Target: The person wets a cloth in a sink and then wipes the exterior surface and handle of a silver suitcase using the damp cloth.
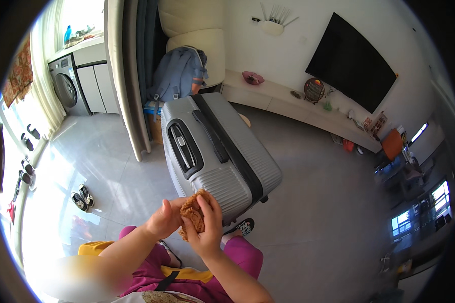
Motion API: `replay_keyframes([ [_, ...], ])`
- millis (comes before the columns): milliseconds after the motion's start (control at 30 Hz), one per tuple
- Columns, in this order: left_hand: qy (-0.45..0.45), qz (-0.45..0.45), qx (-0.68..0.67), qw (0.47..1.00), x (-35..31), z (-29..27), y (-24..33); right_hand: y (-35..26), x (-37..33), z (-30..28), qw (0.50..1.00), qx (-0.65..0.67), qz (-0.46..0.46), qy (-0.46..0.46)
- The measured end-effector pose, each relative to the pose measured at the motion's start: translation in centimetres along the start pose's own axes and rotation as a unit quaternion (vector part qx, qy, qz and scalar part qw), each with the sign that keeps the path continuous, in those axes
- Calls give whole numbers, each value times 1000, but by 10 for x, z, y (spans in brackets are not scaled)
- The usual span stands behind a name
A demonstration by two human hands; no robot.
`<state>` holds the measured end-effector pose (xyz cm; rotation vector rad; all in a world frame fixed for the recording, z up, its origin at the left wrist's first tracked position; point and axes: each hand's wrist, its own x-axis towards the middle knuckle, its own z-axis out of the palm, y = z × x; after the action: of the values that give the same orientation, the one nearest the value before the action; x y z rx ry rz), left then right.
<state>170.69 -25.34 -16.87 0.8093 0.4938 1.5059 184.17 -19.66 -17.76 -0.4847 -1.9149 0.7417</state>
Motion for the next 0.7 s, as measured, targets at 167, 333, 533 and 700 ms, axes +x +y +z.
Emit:
replay_keyframes([
  [167, 146, 0, 124, 981, 5, 3, 5, -10, 24, -31, 998, 32, -40, -44],
  [333, 223, 187, 417, 861, 41, -6, 34, 55, 87, -80, 977, -187, -49, 88],
  [533, 104, 197, 816, 534, 78, 3, 15, 130, 102, -76, 897, -410, 156, -45],
  [700, 86, 217, 813, 534, 54, -1, 6, 128, 89, -74, 894, -425, 131, -48],
])
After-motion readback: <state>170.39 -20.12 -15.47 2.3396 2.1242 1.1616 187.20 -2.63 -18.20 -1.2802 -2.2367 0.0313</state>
